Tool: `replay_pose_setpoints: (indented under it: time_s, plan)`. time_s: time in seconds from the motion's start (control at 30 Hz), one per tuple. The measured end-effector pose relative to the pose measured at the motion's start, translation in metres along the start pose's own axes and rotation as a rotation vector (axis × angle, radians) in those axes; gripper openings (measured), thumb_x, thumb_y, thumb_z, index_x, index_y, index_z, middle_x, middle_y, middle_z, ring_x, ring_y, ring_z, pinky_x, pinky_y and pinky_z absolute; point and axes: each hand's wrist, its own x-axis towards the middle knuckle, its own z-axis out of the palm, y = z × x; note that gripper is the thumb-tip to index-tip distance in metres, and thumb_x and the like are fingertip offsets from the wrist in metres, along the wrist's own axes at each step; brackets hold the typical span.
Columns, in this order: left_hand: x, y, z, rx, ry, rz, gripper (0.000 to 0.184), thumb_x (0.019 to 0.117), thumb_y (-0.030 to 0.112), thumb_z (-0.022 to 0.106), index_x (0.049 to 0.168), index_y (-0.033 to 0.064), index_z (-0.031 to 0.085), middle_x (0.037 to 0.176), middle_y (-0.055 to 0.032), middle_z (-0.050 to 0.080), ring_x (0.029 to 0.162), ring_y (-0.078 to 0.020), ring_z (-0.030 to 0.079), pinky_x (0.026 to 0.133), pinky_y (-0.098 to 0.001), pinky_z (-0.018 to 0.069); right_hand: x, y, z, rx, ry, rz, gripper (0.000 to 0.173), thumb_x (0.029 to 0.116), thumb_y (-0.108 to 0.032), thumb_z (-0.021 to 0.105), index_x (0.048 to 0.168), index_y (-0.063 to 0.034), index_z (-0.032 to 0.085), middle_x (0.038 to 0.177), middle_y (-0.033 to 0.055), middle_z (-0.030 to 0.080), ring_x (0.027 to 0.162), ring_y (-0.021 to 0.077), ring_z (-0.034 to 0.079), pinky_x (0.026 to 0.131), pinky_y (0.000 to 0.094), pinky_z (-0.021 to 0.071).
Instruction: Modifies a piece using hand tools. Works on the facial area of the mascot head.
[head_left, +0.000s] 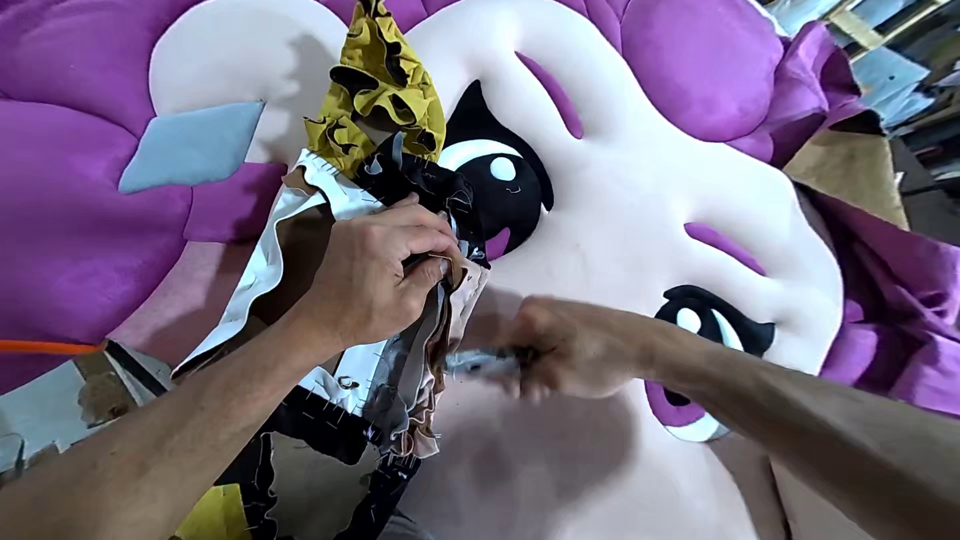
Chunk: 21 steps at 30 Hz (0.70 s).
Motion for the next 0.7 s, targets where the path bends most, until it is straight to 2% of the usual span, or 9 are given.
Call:
replay_pose_setpoints:
  time_s: [0.03, 0.07, 0.13, 0.2, 0.27, 0.33, 0.37, 0.5, 0.7]
  plan:
    - [0.002, -0.002, 0.000, 0.011, 0.011, 0.019, 0.019, 0.0942, 0.012, 0.060, 0.095, 0.0102, 0.079, 0.109, -0.0021, 0.076, 0.119, -0.0154, 0.067, 0.119, -0.0439, 0.0431, 0.003, -0.011, 0.004, 0.194, -0.146, -0.039, 0.011, 0.0898, -0.008, 0.061, 0.089, -0.0105, 0.072, 0.073, -0.0030, 0.070, 0.058, 0.0055, 0.063, 0.054, 0.0278, 0.0543]
    - [0.003, -0.004, 0.000, 0.014, 0.014, 0.033, 0.020, 0.0943, 0.014, 0.060, 0.095, 0.0105, 0.079, 0.110, -0.0020, 0.076, 0.118, -0.0150, 0.068, 0.119, -0.0438, 0.0434, 0.004, -0.025, 0.015, 0.234, -0.187, -0.132, 0.009, 0.0903, -0.007, 0.061, 0.092, -0.0081, 0.071, 0.074, -0.0006, 0.069, 0.059, 0.0067, 0.062, 0.054, 0.0280, 0.0531]
    - [0.004, -0.005, 0.000, 0.015, 0.021, 0.036, 0.020, 0.0936, 0.014, 0.060, 0.095, 0.0107, 0.079, 0.110, -0.0019, 0.076, 0.118, -0.0144, 0.068, 0.119, -0.0431, 0.0435, -0.001, -0.056, 0.052, -0.071, 0.013, -0.352, 0.009, 0.0916, -0.011, 0.064, 0.096, -0.0094, 0.071, 0.074, 0.0050, 0.066, 0.061, 0.0191, 0.064, 0.051, 0.0395, 0.0515]
    - [0.003, -0.004, -0.001, 0.019, 0.021, 0.029, 0.020, 0.0931, 0.014, 0.060, 0.095, 0.0109, 0.079, 0.110, -0.0011, 0.076, 0.118, -0.0131, 0.067, 0.119, -0.0421, 0.0432, -0.007, -0.067, 0.087, -0.397, 0.251, -0.446, 0.011, 0.0983, -0.011, 0.056, 0.101, -0.0115, 0.067, 0.087, 0.0083, 0.066, 0.077, 0.0257, 0.068, 0.055, 0.0411, 0.0538]
    - [0.002, -0.004, -0.002, 0.016, 0.016, 0.029, 0.020, 0.0933, 0.013, 0.060, 0.095, 0.0109, 0.079, 0.110, -0.0006, 0.075, 0.118, -0.0133, 0.067, 0.118, -0.0420, 0.0433, -0.014, -0.057, 0.094, -0.619, 0.522, -0.397, 0.016, 0.1027, -0.015, 0.051, 0.106, -0.0150, 0.066, 0.105, 0.0071, 0.070, 0.099, 0.0245, 0.069, 0.072, 0.0384, 0.0575]
    - [0.003, -0.003, -0.002, 0.013, 0.021, 0.036, 0.020, 0.0930, 0.013, 0.060, 0.095, 0.0108, 0.079, 0.109, -0.0014, 0.076, 0.119, -0.0153, 0.067, 0.118, -0.0433, 0.0435, -0.020, -0.033, 0.074, -0.808, 0.773, -0.325, 0.019, 0.1019, -0.015, 0.048, 0.110, -0.0166, 0.065, 0.112, 0.0055, 0.070, 0.109, 0.0232, 0.067, 0.081, 0.0378, 0.0560]
    - [0.003, -0.003, -0.001, 0.012, 0.024, 0.040, 0.020, 0.0927, 0.013, 0.060, 0.095, 0.0107, 0.080, 0.109, -0.0019, 0.076, 0.118, -0.0160, 0.067, 0.118, -0.0439, 0.0434, -0.023, -0.022, 0.061, -0.884, 0.857, -0.313, 0.019, 0.0993, -0.012, 0.049, 0.110, -0.0145, 0.065, 0.113, 0.0081, 0.069, 0.110, 0.0261, 0.066, 0.083, 0.0400, 0.0541]
    - [0.004, -0.003, -0.002, 0.016, 0.016, 0.042, 0.019, 0.0928, 0.012, 0.060, 0.095, 0.0110, 0.079, 0.109, -0.0022, 0.076, 0.118, -0.0161, 0.067, 0.118, -0.0444, 0.0432, -0.020, 0.006, 0.030, -1.108, 0.946, -0.266, 0.023, 0.0966, -0.006, 0.052, 0.118, -0.0067, 0.062, 0.118, 0.0184, 0.065, 0.117, 0.0384, 0.060, 0.089, 0.0479, 0.0495]
    - [0.006, -0.004, 0.000, 0.031, 0.005, -0.004, 0.018, 0.0923, 0.013, 0.061, 0.095, 0.0130, 0.079, 0.108, 0.0009, 0.075, 0.117, -0.0136, 0.067, 0.116, -0.0457, 0.0450, -0.007, 0.016, 0.061, -1.039, 1.032, -0.160, 0.031, 0.0945, -0.002, 0.054, 0.124, -0.0053, 0.063, 0.123, 0.0204, 0.063, 0.125, 0.0408, 0.056, 0.098, 0.0495, 0.0488]
